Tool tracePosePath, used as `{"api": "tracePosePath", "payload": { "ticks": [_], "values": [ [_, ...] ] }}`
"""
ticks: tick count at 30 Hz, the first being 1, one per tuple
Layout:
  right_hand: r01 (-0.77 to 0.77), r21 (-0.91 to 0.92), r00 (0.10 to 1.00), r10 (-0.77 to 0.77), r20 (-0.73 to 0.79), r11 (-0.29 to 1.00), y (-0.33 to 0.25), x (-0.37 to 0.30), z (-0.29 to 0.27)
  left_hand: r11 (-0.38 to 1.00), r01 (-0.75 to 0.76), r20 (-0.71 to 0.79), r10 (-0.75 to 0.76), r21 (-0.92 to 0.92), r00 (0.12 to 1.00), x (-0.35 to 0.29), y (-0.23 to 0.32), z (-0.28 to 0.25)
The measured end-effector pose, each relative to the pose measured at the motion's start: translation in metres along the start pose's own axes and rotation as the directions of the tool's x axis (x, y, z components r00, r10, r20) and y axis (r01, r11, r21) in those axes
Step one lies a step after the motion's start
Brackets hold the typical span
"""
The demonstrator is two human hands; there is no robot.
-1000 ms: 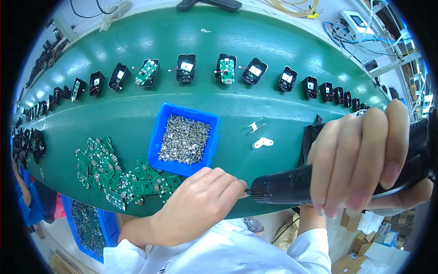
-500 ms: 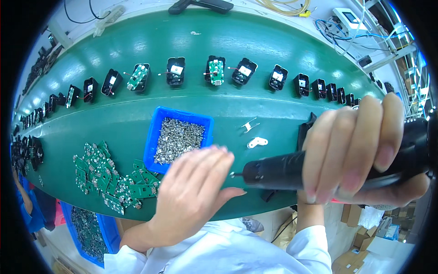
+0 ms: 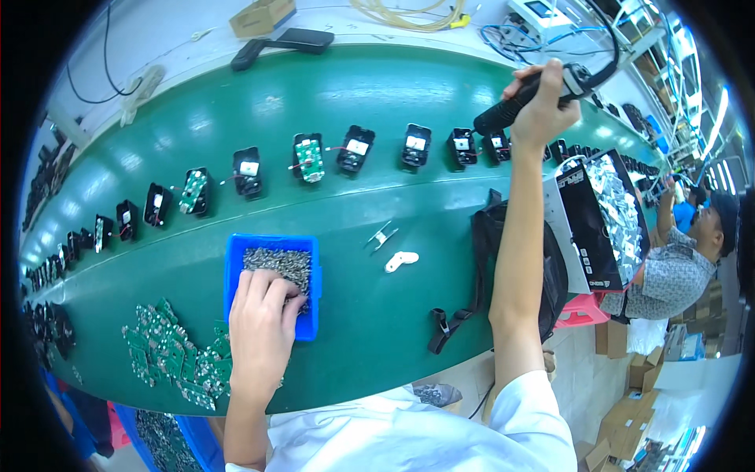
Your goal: Assembling electronic components by placing circuit boards into plastic casings and securing them with an electric screwdriver.
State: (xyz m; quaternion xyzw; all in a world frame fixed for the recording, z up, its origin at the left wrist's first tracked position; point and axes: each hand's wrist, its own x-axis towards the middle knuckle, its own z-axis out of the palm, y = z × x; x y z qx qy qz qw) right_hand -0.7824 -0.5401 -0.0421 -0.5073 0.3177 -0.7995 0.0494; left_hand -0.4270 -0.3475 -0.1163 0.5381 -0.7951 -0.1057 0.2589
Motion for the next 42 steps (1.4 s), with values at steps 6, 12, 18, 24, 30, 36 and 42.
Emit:
{"api": "tracePosePath", "payload": {
  "ticks": [6, 12, 18, 24, 30, 36, 42],
  "values": [
    [-0.085, -0.027, 0.995, 0.083, -0.060, 0.996, 0.019, -0.002, -0.013, 0.995, 0.063, -0.002, -0.064, -0.079, 0.998, -0.001, 0.004, 0.004],
    [-0.113, -0.039, 0.991, 0.110, -0.073, 0.993, 0.020, 0.000, -0.015, 0.988, 0.104, -0.065, -0.112, -0.114, 0.992, 0.000, 0.005, 0.010],
    [-0.151, -0.034, 0.986, 0.148, -0.082, 0.988, 0.023, -0.001, -0.017, 0.988, 0.109, -0.076, -0.118, -0.113, 0.990, 0.000, 0.009, 0.010],
    [-0.182, -0.024, 0.980, 0.179, -0.086, 0.983, 0.027, -0.004, -0.020, 0.980, 0.073, -0.083, -0.090, -0.183, 0.993, -0.005, 0.000, 0.015],
    [-0.229, 0.014, 0.973, 0.228, 0.026, 0.973, 0.036, -0.013, -0.037, 0.952, 0.153, -0.060, -0.175, -0.264, 0.983, -0.007, 0.001, 0.019],
    [-0.194, 0.056, 0.967, 0.181, 0.181, 0.979, 0.043, -0.023, -0.041, 0.928, 0.119, -0.087, -0.159, -0.354, 0.983, -0.003, 0.001, 0.015],
    [-0.363, 0.156, 0.928, 0.341, 0.151, 0.919, 0.059, -0.006, -0.052, 0.811, 0.166, -0.061, -0.241, -0.561, 0.969, -0.001, 0.008, 0.008]
  ]
}}
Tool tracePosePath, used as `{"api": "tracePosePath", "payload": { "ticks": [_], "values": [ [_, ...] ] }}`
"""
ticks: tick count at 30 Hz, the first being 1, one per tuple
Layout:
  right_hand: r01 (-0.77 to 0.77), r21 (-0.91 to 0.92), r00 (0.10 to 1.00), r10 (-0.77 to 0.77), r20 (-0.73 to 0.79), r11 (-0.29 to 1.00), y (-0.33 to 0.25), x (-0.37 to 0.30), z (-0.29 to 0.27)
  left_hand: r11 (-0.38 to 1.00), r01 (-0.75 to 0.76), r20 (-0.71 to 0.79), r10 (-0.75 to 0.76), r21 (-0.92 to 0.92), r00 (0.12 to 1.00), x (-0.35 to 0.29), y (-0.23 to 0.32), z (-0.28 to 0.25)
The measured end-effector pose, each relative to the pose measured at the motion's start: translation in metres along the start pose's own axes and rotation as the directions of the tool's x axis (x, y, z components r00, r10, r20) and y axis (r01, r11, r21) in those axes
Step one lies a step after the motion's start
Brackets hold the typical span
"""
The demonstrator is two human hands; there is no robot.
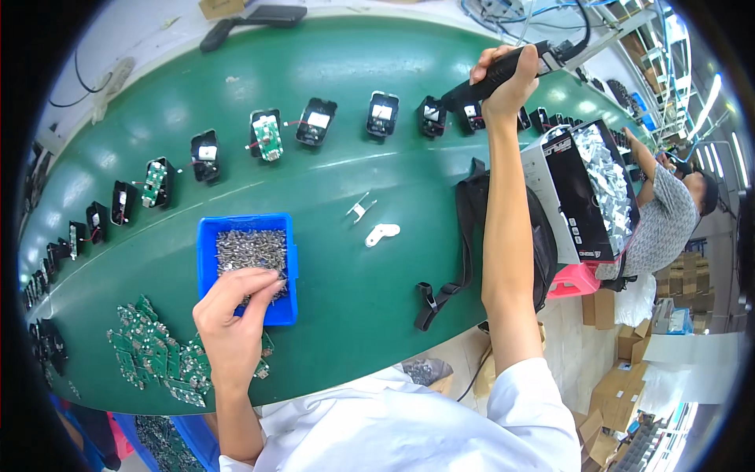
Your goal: Assembling electronic components by placing circuit boards into plastic casings and securing them with an electric screwdriver.
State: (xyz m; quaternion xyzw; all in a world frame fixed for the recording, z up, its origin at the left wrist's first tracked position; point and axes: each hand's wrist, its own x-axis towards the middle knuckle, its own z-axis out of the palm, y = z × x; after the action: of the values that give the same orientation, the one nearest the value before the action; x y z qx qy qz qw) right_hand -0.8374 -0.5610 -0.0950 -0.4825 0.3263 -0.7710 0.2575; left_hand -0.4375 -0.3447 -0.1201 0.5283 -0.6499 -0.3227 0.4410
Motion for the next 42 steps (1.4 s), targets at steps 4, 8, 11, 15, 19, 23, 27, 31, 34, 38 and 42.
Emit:
{"api": "tracePosePath", "payload": {
  "ticks": [4, 8, 11, 15, 19, 23, 27, 31, 34, 38, 42],
  "values": [
    [-0.139, 0.183, 0.978, 0.164, -0.132, 0.973, -0.011, 0.018, -0.019, 0.971, 0.047, -0.018, -0.052, -0.235, 0.998, -0.002, 0.009, -0.004],
    [-0.160, 0.574, 0.969, 0.018, 0.245, 0.803, -0.065, 0.004, 0.009, 0.824, 0.129, -0.023, -0.169, -0.551, 0.985, -0.010, 0.020, 0.000],
    [-0.344, 0.730, 0.842, -0.151, 0.518, 0.590, -0.138, -0.028, 0.064, 0.764, 0.117, 0.033, -0.125, -0.634, 0.992, -0.011, 0.032, 0.010],
    [-0.329, 0.860, 0.892, -0.171, 0.419, 0.389, -0.205, -0.094, 0.096, 0.723, 0.033, 0.107, 0.056, -0.690, 0.993, -0.013, 0.061, 0.030],
    [-0.373, 0.850, 0.849, -0.234, 0.474, 0.373, -0.215, -0.097, 0.090, 0.670, 0.086, 0.211, 0.107, -0.738, 0.972, -0.018, 0.074, 0.041],
    [-0.399, 0.842, 0.801, -0.309, 0.513, 0.363, -0.218, -0.097, 0.090, 0.640, 0.068, 0.232, 0.176, -0.765, 0.956, -0.020, 0.069, 0.051],
    [-0.258, 0.901, 0.881, -0.298, 0.367, 0.349, -0.216, -0.097, 0.106, 0.541, 0.108, 0.241, 0.181, -0.834, 0.954, -0.022, 0.069, 0.054],
    [-0.293, 0.907, 0.912, -0.195, 0.360, 0.303, -0.215, -0.098, 0.110, 0.495, 0.125, 0.234, 0.163, -0.860, 0.959, -0.023, 0.077, 0.057],
    [-0.323, 0.900, 0.912, -0.158, 0.379, 0.293, -0.215, -0.099, 0.113, 0.480, 0.174, 0.258, 0.115, -0.860, 0.959, -0.025, 0.078, 0.054],
    [-0.357, 0.853, 0.877, -0.178, 0.446, 0.381, -0.207, -0.099, 0.122, 0.414, 0.303, 0.354, 0.050, -0.858, 0.934, -0.027, 0.074, 0.054],
    [0.115, 0.993, 0.883, -0.461, -0.087, 0.034, -0.192, -0.109, 0.142, 0.068, 0.587, 0.583, -0.073, -0.807, 0.809, -0.037, 0.081, 0.057]
  ]
}}
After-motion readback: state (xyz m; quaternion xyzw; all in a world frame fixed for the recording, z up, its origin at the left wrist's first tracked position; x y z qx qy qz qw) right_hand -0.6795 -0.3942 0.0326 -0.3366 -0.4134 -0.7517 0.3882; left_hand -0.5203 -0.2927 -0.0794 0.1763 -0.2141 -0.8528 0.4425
